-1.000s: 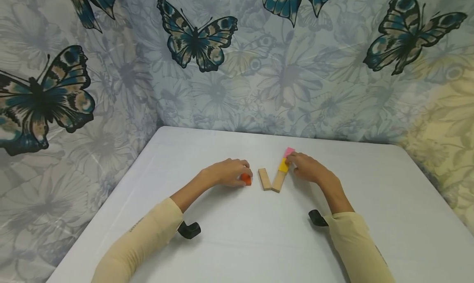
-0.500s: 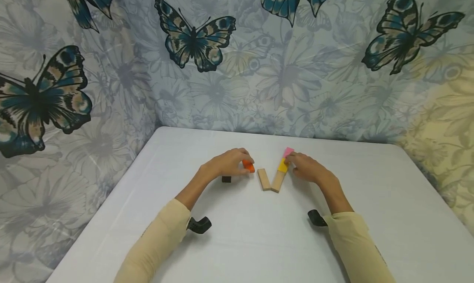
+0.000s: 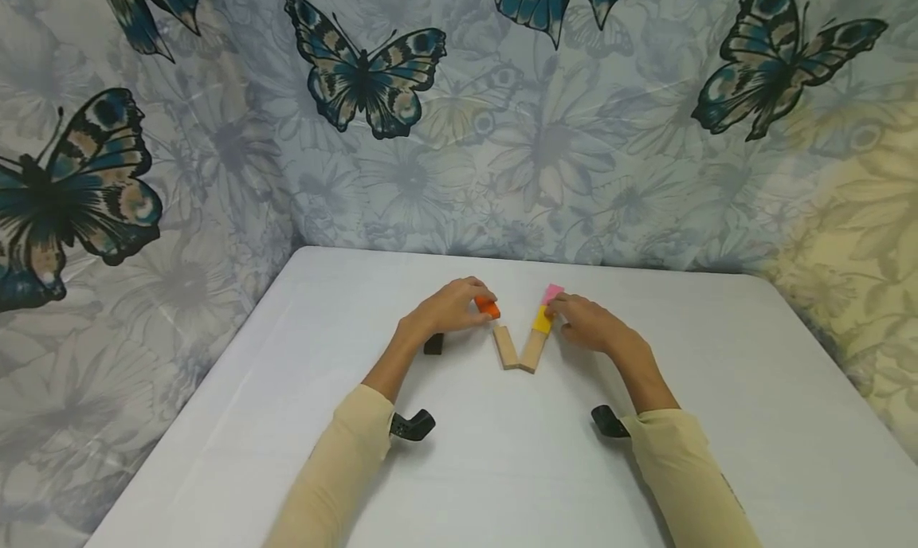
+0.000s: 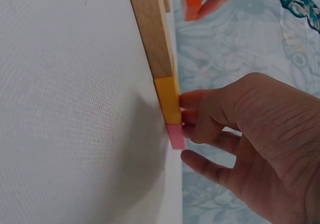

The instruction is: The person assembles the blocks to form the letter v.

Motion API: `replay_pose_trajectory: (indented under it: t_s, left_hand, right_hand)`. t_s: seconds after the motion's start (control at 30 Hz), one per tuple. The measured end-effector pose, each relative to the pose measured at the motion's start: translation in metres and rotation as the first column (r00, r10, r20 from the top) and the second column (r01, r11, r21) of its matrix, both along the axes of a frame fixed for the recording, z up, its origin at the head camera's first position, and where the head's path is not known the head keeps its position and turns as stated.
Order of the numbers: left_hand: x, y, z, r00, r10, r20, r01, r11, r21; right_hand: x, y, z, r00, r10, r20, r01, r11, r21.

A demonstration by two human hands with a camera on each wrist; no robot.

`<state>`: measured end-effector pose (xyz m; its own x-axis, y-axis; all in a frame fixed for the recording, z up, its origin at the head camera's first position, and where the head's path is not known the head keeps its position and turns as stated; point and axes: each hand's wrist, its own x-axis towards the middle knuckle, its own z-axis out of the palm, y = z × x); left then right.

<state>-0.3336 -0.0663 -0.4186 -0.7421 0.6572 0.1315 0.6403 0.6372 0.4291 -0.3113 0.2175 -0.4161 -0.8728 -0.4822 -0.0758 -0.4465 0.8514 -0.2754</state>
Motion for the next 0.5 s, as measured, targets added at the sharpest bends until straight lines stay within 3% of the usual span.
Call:
replay_pose_trajectory:
  t_s: [0.27, 0.5]
  left_hand:
    - [-0.007, 0.006, -0.019, 1.000, 0.013, 0.024, -0.013, 0.999, -0.031]
    - [-0.009, 0.011, -0.021, 1.000, -0.021, 0.003, 0.021, 0.999, -0.035]
  right_hand:
    - [0.000, -0.005, 0.000, 1.000, 0.005, 0.000, -0.005, 1.000, 0.011]
    - [0.002, 0.000, 0.004, 1.000, -0.001, 0.002, 0.001, 1.000, 0.007]
